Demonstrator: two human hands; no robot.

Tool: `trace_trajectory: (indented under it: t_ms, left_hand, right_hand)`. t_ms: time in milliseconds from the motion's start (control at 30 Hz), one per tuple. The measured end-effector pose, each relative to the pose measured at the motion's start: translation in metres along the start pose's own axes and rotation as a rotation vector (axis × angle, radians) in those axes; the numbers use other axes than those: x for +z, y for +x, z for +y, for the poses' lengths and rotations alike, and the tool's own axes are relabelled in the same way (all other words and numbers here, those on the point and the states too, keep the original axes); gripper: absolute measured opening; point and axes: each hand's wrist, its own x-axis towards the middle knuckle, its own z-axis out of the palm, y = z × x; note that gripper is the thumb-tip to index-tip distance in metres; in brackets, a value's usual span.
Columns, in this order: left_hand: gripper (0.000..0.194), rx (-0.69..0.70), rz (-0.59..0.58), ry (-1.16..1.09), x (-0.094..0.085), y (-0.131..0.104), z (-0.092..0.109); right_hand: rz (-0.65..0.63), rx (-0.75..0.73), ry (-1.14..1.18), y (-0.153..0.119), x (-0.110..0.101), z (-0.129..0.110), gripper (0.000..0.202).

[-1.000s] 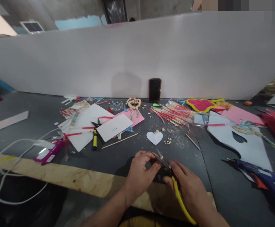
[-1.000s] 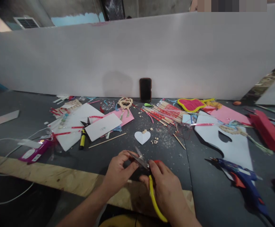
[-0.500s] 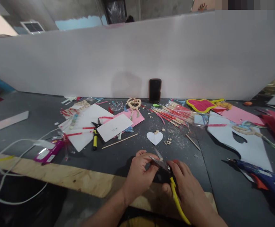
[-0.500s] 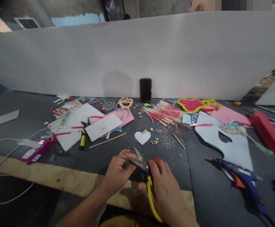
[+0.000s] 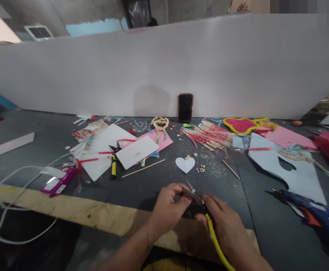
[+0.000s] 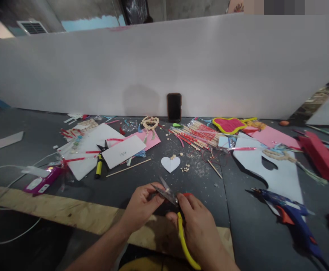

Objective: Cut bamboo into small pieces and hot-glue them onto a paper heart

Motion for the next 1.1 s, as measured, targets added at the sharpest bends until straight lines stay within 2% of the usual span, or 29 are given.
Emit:
trace_trajectory:
  t_ms: [300, 500, 667, 800, 967, 1100]
  left_hand:
    - [0.008, 0.049, 0.037, 0.129, 0.0026, 0.0004, -0.0008]
    - [0.014, 0.143, 0.096, 0.220, 0.0067, -0.0013, -0.0020]
    - [0.014, 0.226, 0.105, 0.278, 0.0059, -0.0029, -0.0021]
    - [0.014, 0.208, 0.073, 0.284, 0.0031, -0.0037, 0.0002]
    - [0.017, 0.187, 0.037, 0.238, 0.0001, -0.0030, 0.0028]
    - [0.015, 0.182, 0.029, 0.231, -0.0014, -0.0021, 0.0033]
  right_hand:
    - [0.016, 0.109, 0.056, -0.0002, -0.0030, -0.0047, 0.024]
    - [0.044, 0.101, 0.041, -0.0045, -0.0008, -0.0054, 0.027]
    - [-0.052, 0.104, 0.058, -0.0076, -0.0002, -0.0051, 0.038]
    - [-0.072, 0.087, 0.047, -0.0066, -0.0019, -0.0057, 0.047]
    - [-0.052, 0.064, 0.004, -0.0053, -0.0061, -0.0066, 0.045]
    - [-0.047, 0.055, -0.009, -0.0074, -0.0018, -0.0040, 0.049]
